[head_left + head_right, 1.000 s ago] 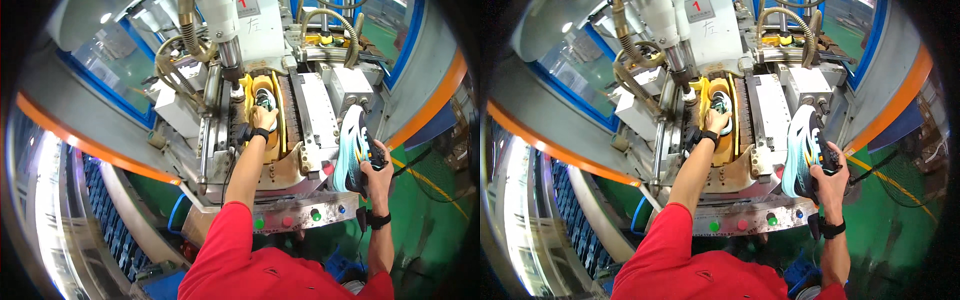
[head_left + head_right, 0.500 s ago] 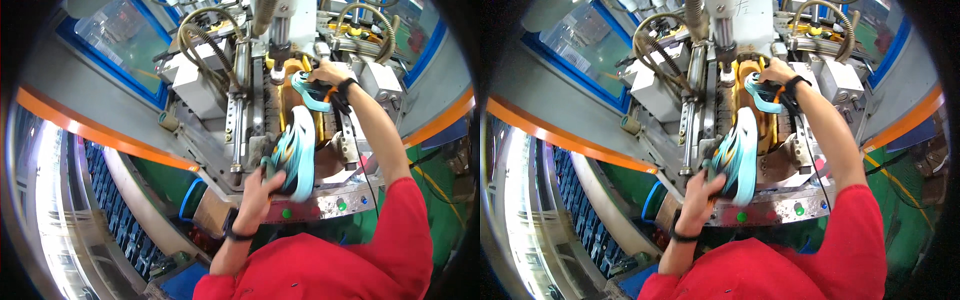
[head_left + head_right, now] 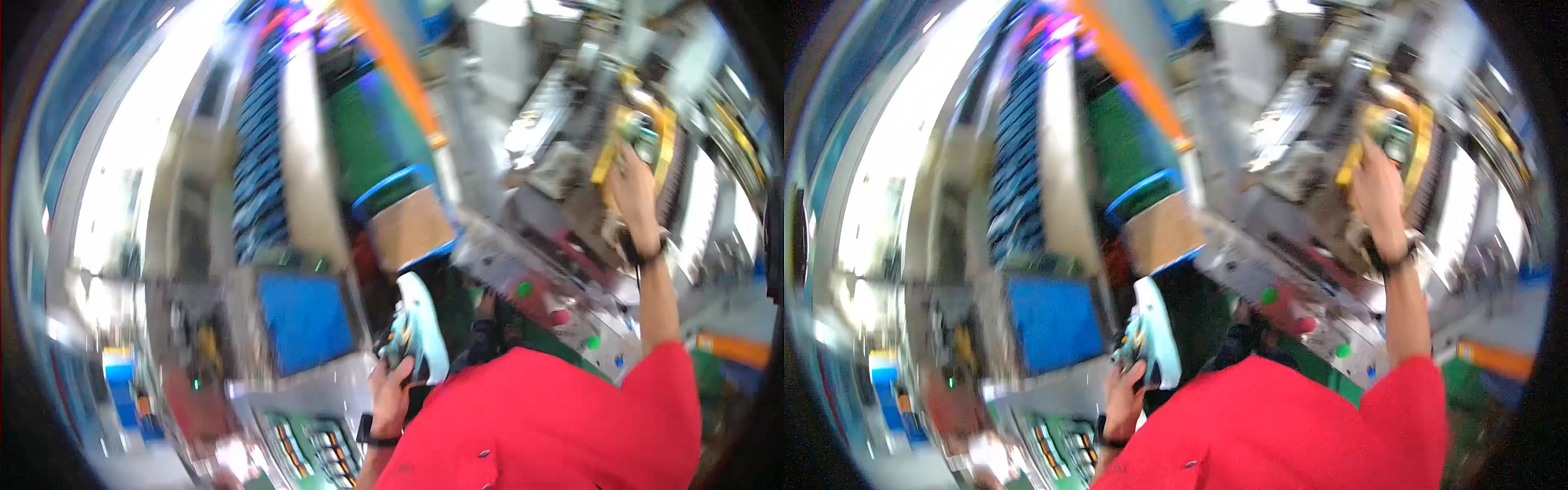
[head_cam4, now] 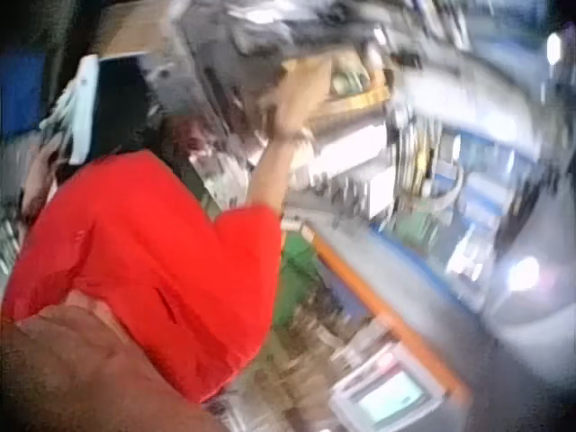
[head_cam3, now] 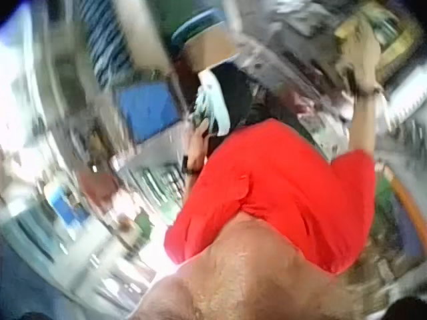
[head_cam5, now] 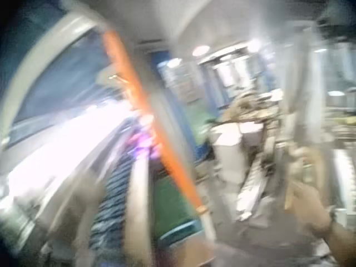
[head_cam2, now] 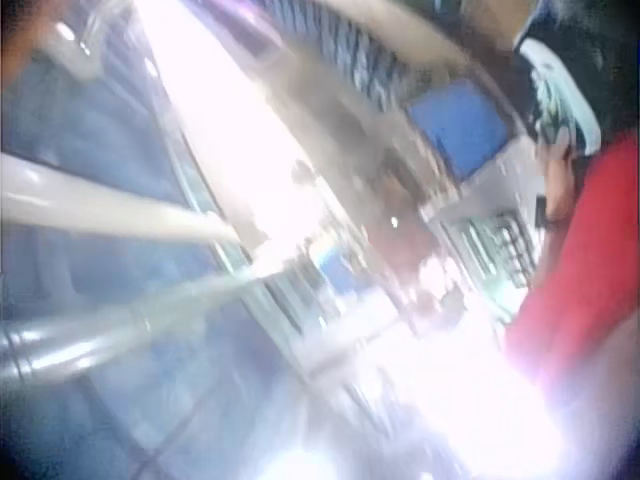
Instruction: Placing shoes into a machine for lasting or sole attachment and sorting shoes on a conveyor.
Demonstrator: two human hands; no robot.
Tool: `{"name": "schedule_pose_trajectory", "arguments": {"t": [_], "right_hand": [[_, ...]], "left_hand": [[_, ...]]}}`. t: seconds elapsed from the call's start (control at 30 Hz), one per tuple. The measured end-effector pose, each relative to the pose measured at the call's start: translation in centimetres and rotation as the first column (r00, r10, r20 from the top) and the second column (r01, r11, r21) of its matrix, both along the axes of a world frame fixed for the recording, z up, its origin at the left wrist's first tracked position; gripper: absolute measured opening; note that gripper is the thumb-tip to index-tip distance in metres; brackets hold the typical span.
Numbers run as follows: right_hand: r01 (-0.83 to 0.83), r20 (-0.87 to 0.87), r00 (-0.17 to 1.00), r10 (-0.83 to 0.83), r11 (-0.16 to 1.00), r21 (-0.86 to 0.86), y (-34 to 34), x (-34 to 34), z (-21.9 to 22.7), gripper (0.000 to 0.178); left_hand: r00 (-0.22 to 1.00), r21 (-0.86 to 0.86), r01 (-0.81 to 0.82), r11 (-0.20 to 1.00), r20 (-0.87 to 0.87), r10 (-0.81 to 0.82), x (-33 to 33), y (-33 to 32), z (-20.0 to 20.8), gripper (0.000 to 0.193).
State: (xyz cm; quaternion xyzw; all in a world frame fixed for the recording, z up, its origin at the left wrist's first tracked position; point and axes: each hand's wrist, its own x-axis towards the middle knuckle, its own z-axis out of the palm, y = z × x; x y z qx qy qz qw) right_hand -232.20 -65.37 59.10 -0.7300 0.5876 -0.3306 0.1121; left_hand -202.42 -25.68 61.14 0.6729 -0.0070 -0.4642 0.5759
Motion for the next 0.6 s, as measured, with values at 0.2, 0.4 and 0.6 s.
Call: {"name": "schedule_pose_trajectory", "arguments": {"t": [0.2, 0.4, 0.6], "right_hand": [[-0.444, -0.093, 0.891, 0.444, 0.896, 0.02, 15.0, 8.3, -13.1, 0.014], [-0.584, -0.033, 0.81, 0.585, 0.811, 0.029, 14.4, 8.8, -21.8, 0.017], [-0.578, 0.109, 0.806, 0.581, 0.814, -0.063, 12.6, 16.4, -13.1, 0.024]], "left_hand": [[0.928, 0.082, -0.31, 0.947, -0.191, 0.32, 0.7, 10.2, -11.0, 0.028], [0.727, 0.146, -0.672, 0.726, -0.058, 0.685, 3.6, 22.7, -19.2, 0.025], [0.59, 0.234, -0.804, 0.546, 0.423, 0.688, 7.9, 34.2, -27.2, 0.049]]}}
